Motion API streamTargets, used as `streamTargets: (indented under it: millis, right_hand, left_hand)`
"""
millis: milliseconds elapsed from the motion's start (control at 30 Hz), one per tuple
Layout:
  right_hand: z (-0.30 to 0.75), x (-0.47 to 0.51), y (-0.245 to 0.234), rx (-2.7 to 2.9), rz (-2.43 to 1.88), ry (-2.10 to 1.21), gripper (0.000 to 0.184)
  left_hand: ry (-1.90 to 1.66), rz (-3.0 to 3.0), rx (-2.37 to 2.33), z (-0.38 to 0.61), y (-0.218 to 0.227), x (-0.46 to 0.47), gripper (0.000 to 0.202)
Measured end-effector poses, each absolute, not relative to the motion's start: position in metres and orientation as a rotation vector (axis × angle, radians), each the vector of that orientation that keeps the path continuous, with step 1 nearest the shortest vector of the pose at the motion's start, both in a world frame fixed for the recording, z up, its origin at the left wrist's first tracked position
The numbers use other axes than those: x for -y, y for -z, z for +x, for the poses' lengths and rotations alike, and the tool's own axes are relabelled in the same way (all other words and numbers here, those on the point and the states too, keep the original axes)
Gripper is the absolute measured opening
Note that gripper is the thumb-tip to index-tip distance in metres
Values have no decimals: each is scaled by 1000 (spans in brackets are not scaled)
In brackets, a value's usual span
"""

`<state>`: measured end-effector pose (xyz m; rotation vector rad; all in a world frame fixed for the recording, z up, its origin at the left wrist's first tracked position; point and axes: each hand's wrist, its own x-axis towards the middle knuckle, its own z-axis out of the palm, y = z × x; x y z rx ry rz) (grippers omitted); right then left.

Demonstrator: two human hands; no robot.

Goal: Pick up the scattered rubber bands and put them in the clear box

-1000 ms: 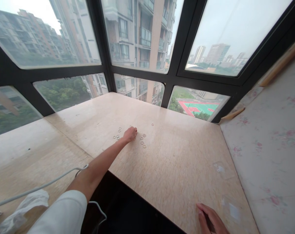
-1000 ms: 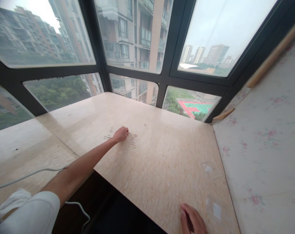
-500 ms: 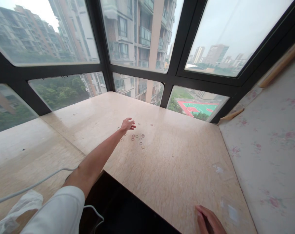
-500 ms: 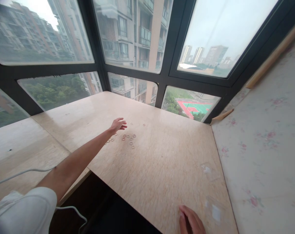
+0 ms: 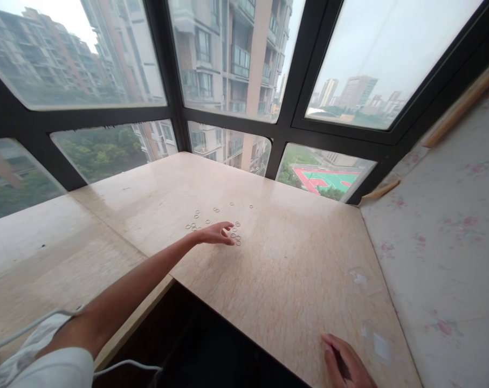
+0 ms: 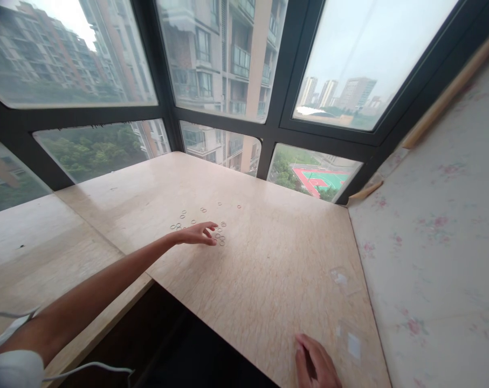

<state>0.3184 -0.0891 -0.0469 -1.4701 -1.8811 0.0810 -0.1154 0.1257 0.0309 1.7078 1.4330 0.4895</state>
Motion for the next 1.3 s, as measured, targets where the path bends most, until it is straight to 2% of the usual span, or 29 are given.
streamTargets:
  millis: [300, 500, 600, 733, 1000, 1100, 1300]
  right_hand:
    - [312, 88, 39, 1852, -1482, -107, 36]
    - [313, 87, 44, 1830, -1453, -84, 33]
    - [313, 88, 46, 1823, -1449, -93, 31]
    - [311, 87, 44, 1800, -1433, -102, 30]
    - [305, 86, 40, 1771, -1410, -59, 30]
    - [305, 87, 39, 1771, -1404, -59, 29]
    - [305, 87, 41, 1761, -1415, -102, 31]
  left_hand:
    - [-511, 2002, -1723, -87, -24, -147, 44]
    - [-508, 1931, -1850, -65, -15, -176, 12]
    - [-543, 1844, -1864, -68, -14, -186, 5]
    - [-651, 1684, -1864, -74, -16, -195, 7]
    - [-898, 1467, -1939, -78, -28, -206, 33]
    - [-859, 1529, -1988, -90, -31, -198, 42]
    - [-598, 1710, -2246, -153, -37, -147, 39]
